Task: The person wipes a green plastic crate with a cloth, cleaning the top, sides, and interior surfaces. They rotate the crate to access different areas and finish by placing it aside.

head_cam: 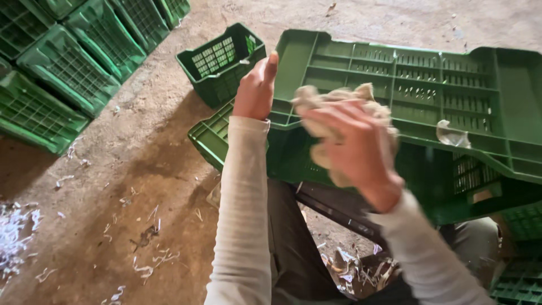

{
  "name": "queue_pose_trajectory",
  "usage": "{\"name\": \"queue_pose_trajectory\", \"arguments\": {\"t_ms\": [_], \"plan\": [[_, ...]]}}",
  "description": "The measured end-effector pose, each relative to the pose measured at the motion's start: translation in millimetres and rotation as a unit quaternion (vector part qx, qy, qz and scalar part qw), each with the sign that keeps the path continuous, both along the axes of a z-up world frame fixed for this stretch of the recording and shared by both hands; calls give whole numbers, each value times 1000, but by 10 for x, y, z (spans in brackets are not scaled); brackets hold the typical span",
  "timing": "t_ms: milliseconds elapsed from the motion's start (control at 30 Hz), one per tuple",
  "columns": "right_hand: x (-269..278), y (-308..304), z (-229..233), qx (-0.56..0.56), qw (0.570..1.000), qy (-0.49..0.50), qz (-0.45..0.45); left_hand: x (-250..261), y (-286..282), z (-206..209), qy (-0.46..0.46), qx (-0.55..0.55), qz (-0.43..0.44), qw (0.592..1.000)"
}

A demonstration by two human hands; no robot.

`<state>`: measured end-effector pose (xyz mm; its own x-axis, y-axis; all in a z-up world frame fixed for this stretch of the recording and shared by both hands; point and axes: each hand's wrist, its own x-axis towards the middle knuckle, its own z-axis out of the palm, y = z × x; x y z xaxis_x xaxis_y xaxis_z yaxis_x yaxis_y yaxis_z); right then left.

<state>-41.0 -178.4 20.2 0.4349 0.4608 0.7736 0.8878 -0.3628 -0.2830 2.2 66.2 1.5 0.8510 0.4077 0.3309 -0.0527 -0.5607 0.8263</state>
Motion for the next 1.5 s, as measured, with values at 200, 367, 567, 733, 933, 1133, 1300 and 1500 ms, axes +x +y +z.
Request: {"name": "queue_pose_trajectory", "arguments": {"t_ms": [200,367,567,733,933,1133,1300,1500], "plan": [[101,-938,-84,-15,993,43,-113,141,105,-140,-18,-60,1,998],[-19,-542,140,-53,968,187,-161,239,359,-257,-77,-294,-157,940],[-39,634,-44,9,993,-116,-34,300,346,-356,-98,-296,-168,935],[-6,707,-5,4,998,-56,4,236,272,-223,-71,-261,-142,952],[-187,-212,-96,17,999,-43,-19,1,123,-38,4,-14,30,999],[-256,-1585,-327,33,979,-10,-201,-5,74,-47,13,62,31,998],[-388,-2441,-750,125,958,32,-257,-17,131,-106,-21,116,41,992],[-381,-3156,-1204,225,868,233,-376,22,174,-57,57,5,18,998]]}}
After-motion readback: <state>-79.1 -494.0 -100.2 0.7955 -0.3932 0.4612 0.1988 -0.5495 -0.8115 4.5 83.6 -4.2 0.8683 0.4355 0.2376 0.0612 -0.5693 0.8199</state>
